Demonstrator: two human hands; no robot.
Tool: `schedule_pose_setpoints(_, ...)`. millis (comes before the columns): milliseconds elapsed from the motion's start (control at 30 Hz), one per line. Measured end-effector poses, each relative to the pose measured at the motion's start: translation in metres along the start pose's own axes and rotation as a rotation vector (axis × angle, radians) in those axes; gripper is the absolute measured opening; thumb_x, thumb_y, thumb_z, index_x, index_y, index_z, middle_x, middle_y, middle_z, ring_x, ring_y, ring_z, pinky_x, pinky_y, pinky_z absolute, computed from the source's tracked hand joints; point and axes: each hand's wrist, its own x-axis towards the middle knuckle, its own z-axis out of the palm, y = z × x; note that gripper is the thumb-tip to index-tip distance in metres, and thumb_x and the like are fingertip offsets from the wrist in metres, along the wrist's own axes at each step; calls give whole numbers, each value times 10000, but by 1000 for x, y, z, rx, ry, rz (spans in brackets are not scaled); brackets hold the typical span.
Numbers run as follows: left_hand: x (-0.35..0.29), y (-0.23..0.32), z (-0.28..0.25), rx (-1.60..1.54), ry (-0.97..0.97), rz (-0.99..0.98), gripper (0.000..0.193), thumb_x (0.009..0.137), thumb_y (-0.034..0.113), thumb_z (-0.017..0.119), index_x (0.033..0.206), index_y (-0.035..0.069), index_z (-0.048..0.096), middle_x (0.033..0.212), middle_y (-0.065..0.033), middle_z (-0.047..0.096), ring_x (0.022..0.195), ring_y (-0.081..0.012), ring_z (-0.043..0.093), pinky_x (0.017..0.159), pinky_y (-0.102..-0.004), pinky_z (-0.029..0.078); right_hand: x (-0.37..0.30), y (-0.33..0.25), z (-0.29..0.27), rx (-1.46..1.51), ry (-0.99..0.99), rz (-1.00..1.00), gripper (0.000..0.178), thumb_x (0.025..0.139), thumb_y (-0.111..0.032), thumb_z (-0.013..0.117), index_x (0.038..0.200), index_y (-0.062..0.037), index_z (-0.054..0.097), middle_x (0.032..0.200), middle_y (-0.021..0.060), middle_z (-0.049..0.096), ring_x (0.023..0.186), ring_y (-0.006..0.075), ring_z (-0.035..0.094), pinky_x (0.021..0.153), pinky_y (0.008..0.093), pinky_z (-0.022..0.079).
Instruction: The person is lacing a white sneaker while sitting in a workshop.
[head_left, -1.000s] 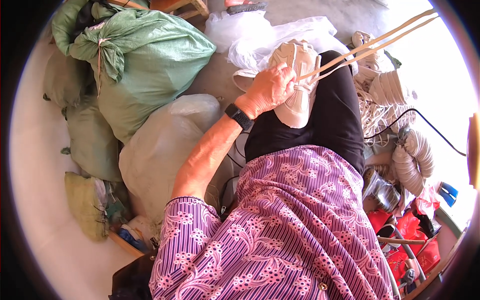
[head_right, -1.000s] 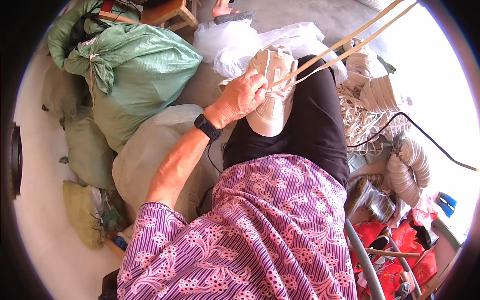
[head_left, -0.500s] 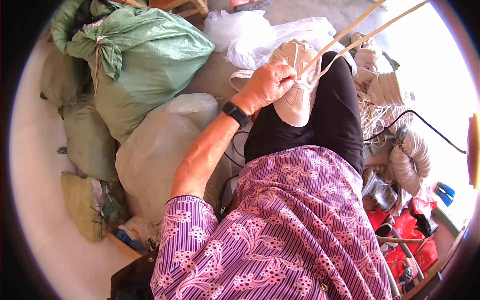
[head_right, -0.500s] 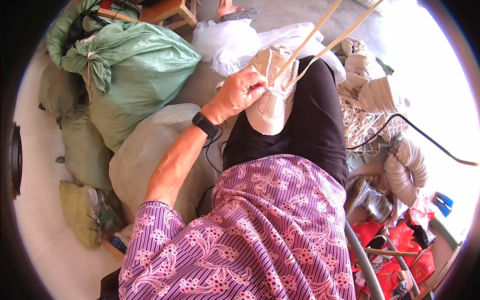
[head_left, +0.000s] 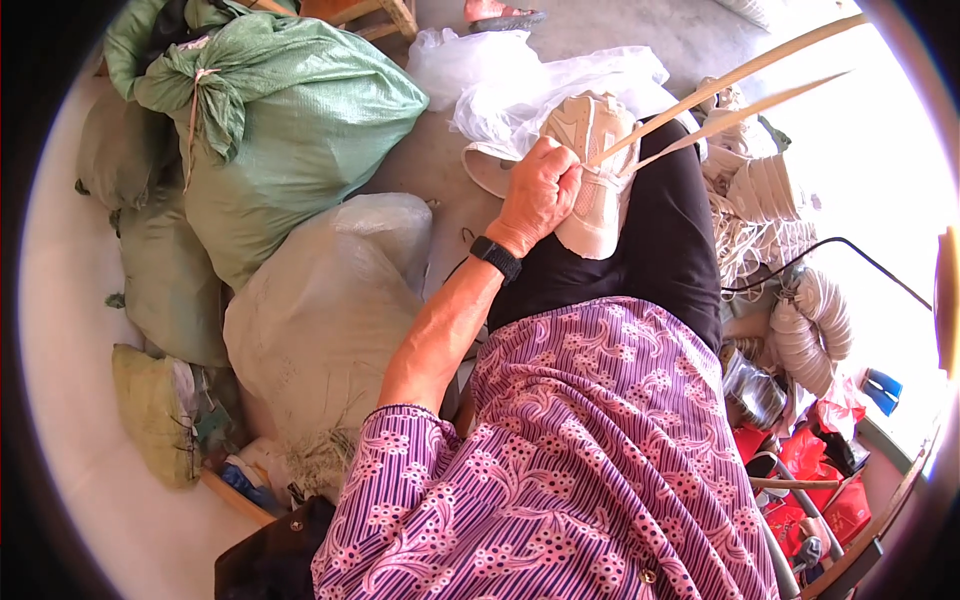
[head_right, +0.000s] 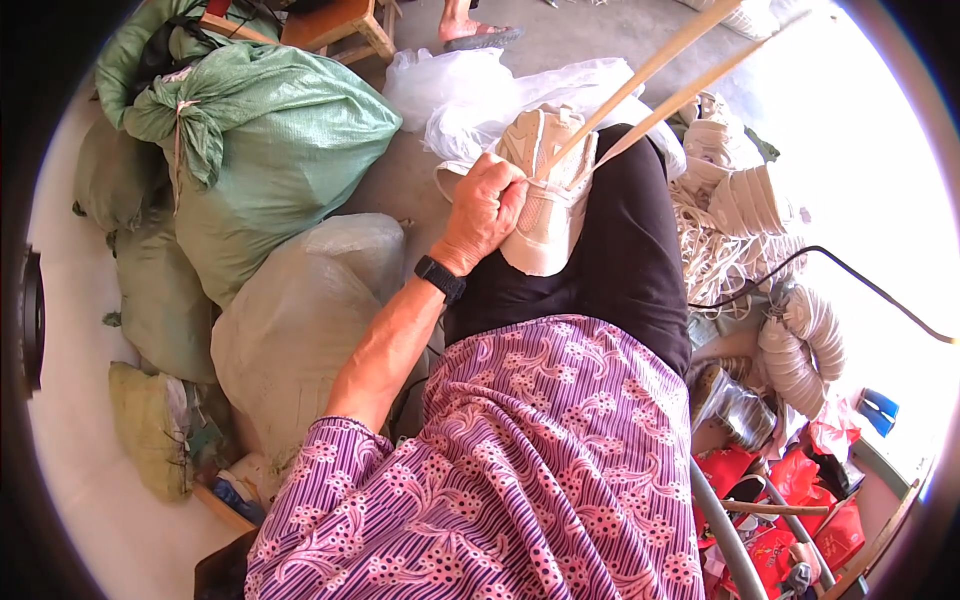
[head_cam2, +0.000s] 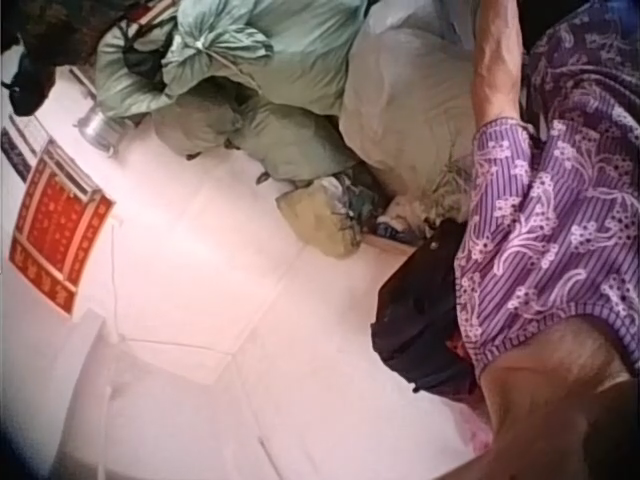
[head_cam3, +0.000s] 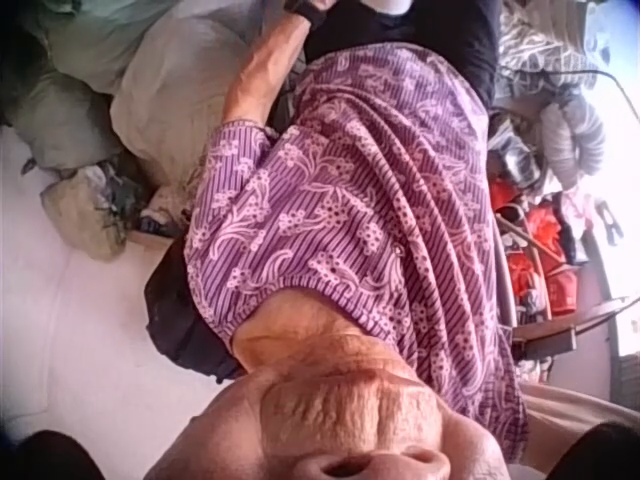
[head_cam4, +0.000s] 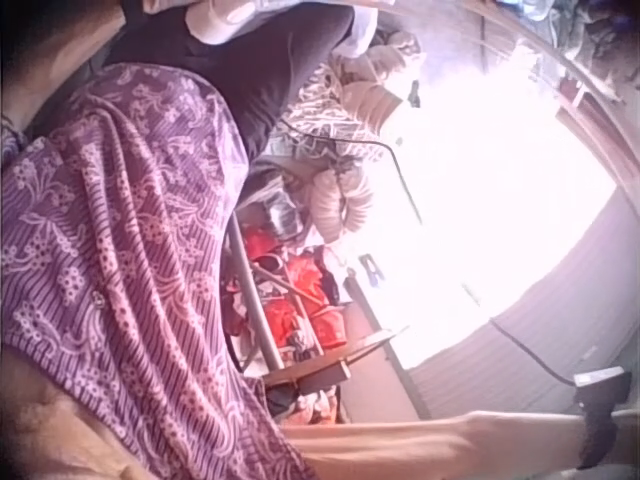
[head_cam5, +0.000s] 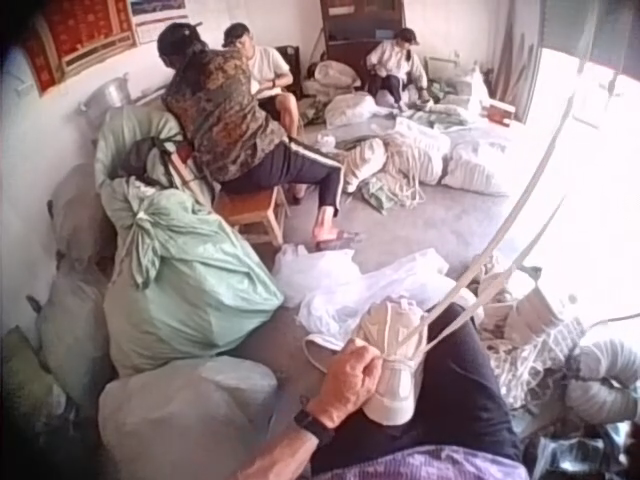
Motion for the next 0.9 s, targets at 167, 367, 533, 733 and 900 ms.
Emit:
schedule_pose_setpoints(167,-10,2,1,-12,-8,-21,76,758,-11,619,814,35,594,748,-129,563,694,-288,581,624,-345,481,-20,23,-10,89,-20,46,173,905,-162,530,1036,-64,585,887,59,602,828,178,588,800,359,469)
schedule_pose_setpoints(367,-2,-2,2,-10,-40,-40,68,756,-2,612,810,37,598,748,-124,564,677,-278,583,620,-350,481,-31,38,-14,189,-44,80,171,907,-170,532,1033,-70,588,905,57,614,847,179,596,816,364,461)
schedule_pose_setpoints(533,25,2,-29,23,-75,-2,38,792,25,571,819,44,590,747,-144,543,681,-343,555,610,-415,464,-24,28,-3,260,-84,-15,169,909,-178,534,1030,-76,591,920,55,624,863,179,603,830,367,455)
schedule_pose_setpoints(733,81,61,-28,-136,-88,181,178,904,75,515,1034,0,610,894,-193,604,827,-364,586,735,-412,473,94,-161,-79,106,105,-596,166,911,-187,536,1027,-82,593,937,54,636,882,179,612,847,372,448)
schedule_pose_setpoints(900,119,108,-54,-743,-364,-191,282,975,209,462,1128,19,603,1056,-47,623,970,-123,587,836,-259,464,56,-391,-87,38,74,-1063,165,912,-194,537,1024,-88,596,952,52,646,898,179,619,861,375,441)
